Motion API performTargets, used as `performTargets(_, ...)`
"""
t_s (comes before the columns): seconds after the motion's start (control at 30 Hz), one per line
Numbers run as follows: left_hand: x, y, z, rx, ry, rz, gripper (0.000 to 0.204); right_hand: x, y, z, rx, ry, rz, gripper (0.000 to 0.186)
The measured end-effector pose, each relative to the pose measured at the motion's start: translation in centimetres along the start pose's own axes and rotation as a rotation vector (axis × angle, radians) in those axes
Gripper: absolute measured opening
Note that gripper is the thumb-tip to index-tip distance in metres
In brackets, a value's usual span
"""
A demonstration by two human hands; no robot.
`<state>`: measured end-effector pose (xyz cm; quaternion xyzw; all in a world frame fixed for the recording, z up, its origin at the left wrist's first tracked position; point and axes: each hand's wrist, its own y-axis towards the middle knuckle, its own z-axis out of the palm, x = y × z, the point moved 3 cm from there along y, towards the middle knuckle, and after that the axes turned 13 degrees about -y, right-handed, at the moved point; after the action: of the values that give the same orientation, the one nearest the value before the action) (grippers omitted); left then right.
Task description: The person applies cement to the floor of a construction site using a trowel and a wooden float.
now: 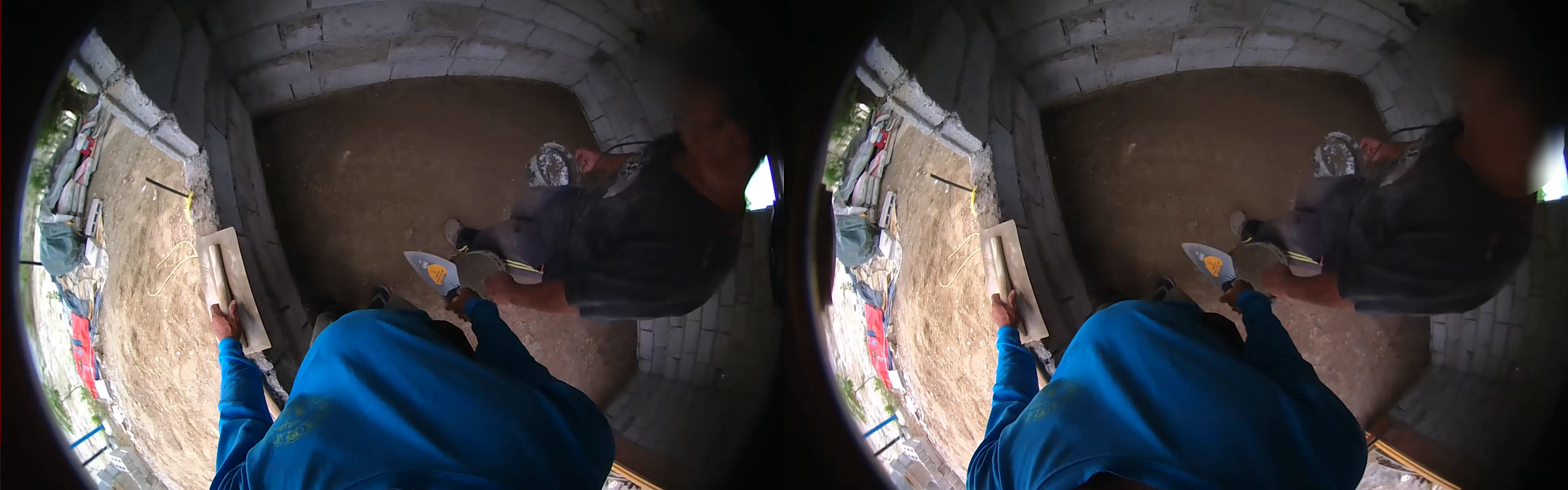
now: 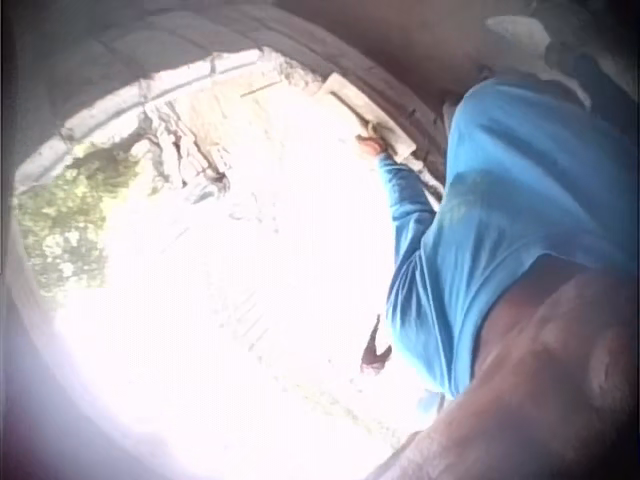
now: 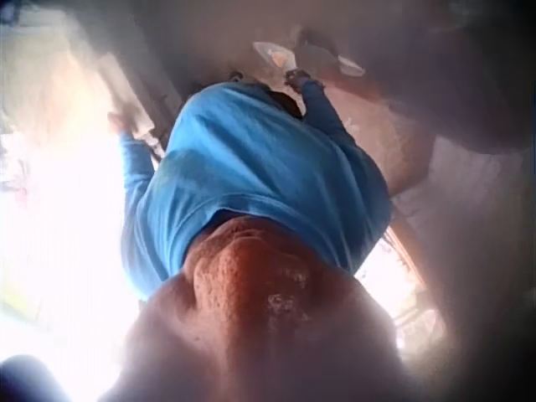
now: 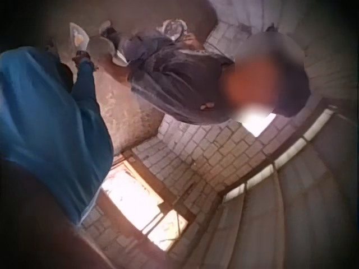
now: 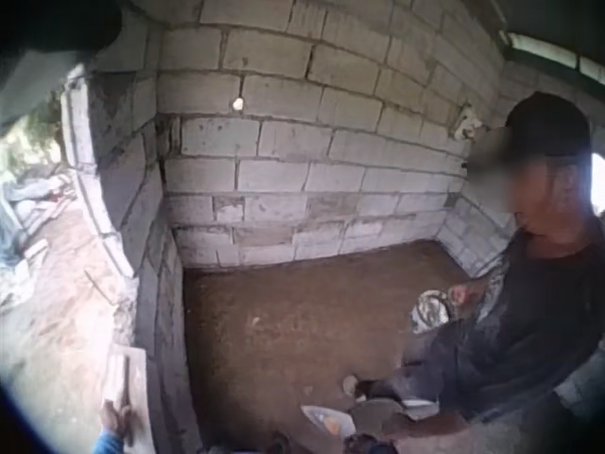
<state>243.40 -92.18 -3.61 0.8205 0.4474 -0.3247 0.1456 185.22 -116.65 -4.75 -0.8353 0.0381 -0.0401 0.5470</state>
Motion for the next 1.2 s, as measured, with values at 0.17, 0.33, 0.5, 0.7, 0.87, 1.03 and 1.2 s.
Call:
performTargets(0.17,-0.1,0.4,0.3,0.015,0.065,0.027,0.046,1.7,-0.1,-0.5,-0.134,0.005,-0.039,0.054)
performTargets(0.33,-1.8,0.0,-0.3,0.013,0.109,-0.044,0.052,3.9,-0.9,-0.7,-0.099,-0.026,-0.142,0.052)
performTargets(0.5,-3.1,-0.5,-1.0,0.02,0.084,-0.107,0.05,3.7,-0.1,-0.2,-0.034,-0.005,-0.109,0.058)
performTargets(0.7,-3.5,-0.9,-1.2,-0.025,0.066,-0.101,0.04,3.5,-0.9,0.0,-0.01,0.085,0.024,0.063)
performTargets(0.87,-4.0,-1.1,-1.2,-0.049,-0.019,-0.05,0.039,3.6,-0.8,-0.1,0.006,0.1,0.033,0.065)
performTargets(1.03,-3.7,-1.0,-1.1,-0.051,-0.009,-0.071,0.04,3.6,0.0,-0.2,0.013,0.161,0.022,0.06)
performTargets(1.2,-3.7,-1.0,-1.2,-0.014,-0.028,-0.11,0.043,4.3,0.1,-0.2,0.057,0.254,0.023,0.049)
